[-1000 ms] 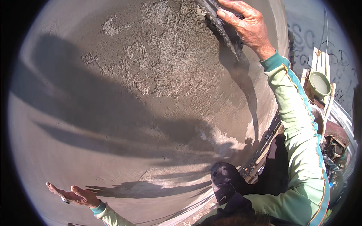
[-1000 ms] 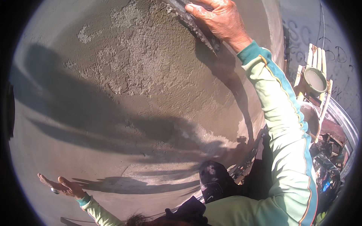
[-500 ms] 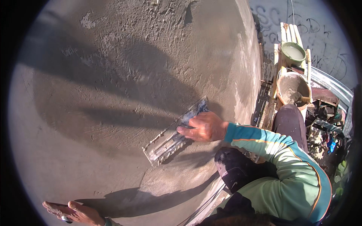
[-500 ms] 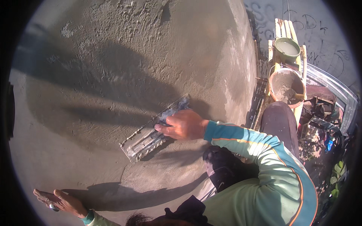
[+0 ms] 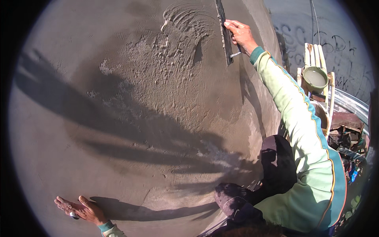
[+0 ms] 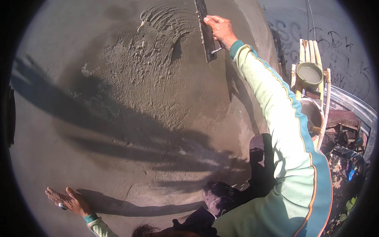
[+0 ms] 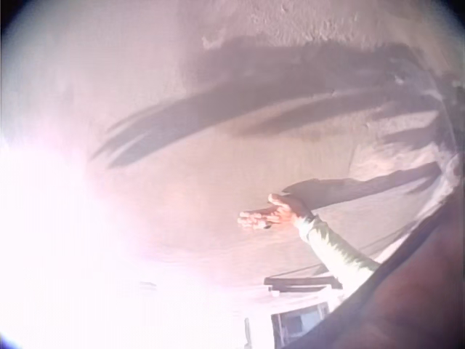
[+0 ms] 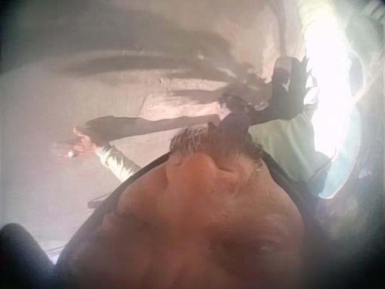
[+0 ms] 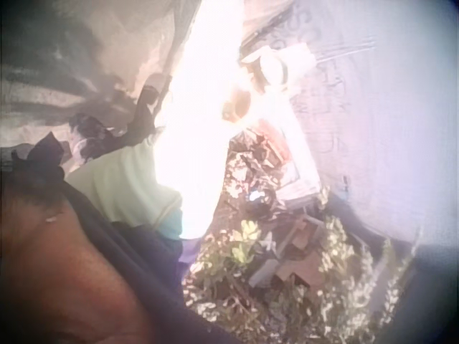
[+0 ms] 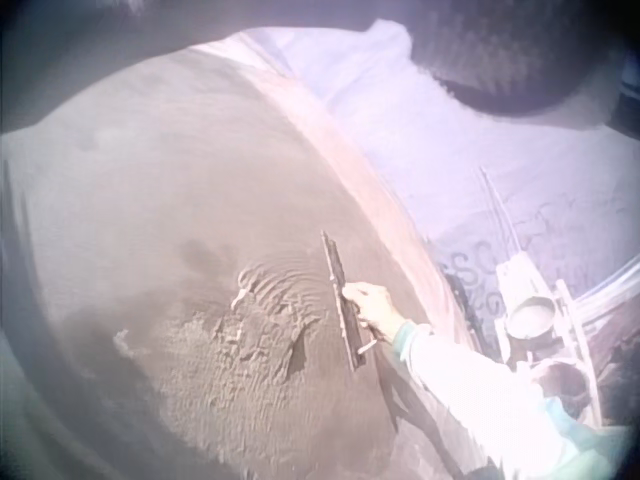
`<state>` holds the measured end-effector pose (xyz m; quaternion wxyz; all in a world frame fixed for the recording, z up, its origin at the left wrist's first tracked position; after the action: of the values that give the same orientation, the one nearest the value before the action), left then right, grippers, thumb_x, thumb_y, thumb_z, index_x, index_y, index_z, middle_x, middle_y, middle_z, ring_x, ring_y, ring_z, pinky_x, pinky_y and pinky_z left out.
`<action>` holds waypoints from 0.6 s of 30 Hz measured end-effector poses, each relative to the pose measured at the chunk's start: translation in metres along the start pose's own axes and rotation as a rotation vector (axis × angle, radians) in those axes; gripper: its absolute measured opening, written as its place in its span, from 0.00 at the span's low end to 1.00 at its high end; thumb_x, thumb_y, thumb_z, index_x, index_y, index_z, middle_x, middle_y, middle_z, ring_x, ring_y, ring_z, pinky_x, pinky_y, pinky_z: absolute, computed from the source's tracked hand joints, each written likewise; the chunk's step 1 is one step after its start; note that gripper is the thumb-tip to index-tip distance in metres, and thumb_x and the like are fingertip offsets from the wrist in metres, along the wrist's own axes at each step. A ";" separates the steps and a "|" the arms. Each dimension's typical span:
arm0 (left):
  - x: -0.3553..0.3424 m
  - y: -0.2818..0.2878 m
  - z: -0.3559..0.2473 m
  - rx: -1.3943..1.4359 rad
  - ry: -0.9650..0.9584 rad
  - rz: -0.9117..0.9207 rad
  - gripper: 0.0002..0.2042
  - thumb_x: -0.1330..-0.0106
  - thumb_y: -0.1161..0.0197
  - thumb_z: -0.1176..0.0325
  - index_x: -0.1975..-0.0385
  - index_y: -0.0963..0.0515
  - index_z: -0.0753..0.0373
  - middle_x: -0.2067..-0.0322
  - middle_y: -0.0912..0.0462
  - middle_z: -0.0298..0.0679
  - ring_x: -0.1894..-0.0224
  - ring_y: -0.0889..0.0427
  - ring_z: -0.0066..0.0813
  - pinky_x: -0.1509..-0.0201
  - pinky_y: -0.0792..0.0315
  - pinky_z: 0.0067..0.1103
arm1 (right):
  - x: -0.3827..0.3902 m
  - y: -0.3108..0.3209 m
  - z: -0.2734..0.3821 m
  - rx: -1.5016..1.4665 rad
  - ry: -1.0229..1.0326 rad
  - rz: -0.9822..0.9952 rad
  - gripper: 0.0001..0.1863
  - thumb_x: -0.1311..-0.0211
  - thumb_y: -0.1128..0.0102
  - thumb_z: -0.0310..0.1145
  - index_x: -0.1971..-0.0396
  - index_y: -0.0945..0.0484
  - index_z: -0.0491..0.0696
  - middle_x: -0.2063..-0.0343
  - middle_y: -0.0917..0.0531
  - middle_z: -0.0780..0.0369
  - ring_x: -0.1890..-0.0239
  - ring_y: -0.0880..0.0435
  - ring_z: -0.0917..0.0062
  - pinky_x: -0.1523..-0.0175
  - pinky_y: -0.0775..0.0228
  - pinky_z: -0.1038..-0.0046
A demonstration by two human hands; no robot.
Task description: The person applies wet cement to a vertical wall using a trowel and a hawk, then smooths the surface with a float. The person repeatedly scoops cement from a bucket, spreads it onto the wall, and levels it to create a uniform finish.
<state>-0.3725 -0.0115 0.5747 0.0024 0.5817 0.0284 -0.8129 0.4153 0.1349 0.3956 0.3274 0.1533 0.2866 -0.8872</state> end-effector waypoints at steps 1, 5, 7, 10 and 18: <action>0.001 -0.001 0.001 -0.005 0.024 0.033 0.45 0.24 0.66 0.30 0.21 0.51 0.63 0.21 0.51 0.49 0.18 0.57 0.46 0.18 0.61 0.44 | -0.011 -0.003 -0.004 -0.072 -0.053 0.039 0.17 0.28 0.34 0.41 0.45 0.16 0.52 0.68 0.21 0.76 0.81 0.37 0.92 0.79 0.41 0.86; 0.000 -0.004 -0.002 0.021 0.061 0.052 0.47 0.27 0.65 0.27 0.21 0.51 0.62 0.21 0.51 0.48 0.18 0.58 0.45 0.18 0.64 0.44 | -0.018 -0.042 0.018 -0.021 0.019 0.152 0.19 0.31 0.31 0.44 0.45 0.15 0.52 0.66 0.18 0.74 0.74 0.29 0.89 0.71 0.36 0.82; 0.000 -0.005 -0.003 0.027 0.064 0.053 0.47 0.27 0.65 0.27 0.21 0.51 0.61 0.21 0.51 0.47 0.18 0.58 0.45 0.18 0.64 0.44 | 0.004 -0.070 0.046 0.114 0.183 0.225 0.22 0.34 0.30 0.46 0.46 0.14 0.51 0.59 0.14 0.68 0.62 0.20 0.82 0.57 0.28 0.76; -0.002 0.002 -0.003 0.031 0.050 0.046 0.45 0.26 0.62 0.29 0.21 0.50 0.60 0.20 0.51 0.47 0.18 0.57 0.46 0.18 0.64 0.44 | 0.062 -0.130 0.077 0.232 0.338 0.315 0.26 0.38 0.29 0.49 0.46 0.14 0.49 0.53 0.10 0.60 0.48 0.12 0.73 0.41 0.23 0.69; 0.004 -0.006 -0.013 0.070 0.057 0.023 0.44 0.24 0.62 0.31 0.21 0.49 0.61 0.21 0.50 0.47 0.18 0.56 0.45 0.18 0.63 0.42 | 0.248 -0.203 0.132 0.367 0.828 0.315 0.22 0.37 0.32 0.41 0.45 0.18 0.48 0.71 0.16 0.55 0.70 0.12 0.61 0.64 0.17 0.62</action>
<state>-0.3619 -0.0043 0.5669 -0.0096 0.6047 -0.0067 -0.7964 0.0852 0.0582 0.4684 0.2837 0.5909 0.2047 -0.7270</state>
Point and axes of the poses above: each hand's wrist, its own x-axis away from the middle knuckle, its own y-axis out of the back of the hand, z = x × y, the point moved 10 cm from there along -x, towards the middle knuckle
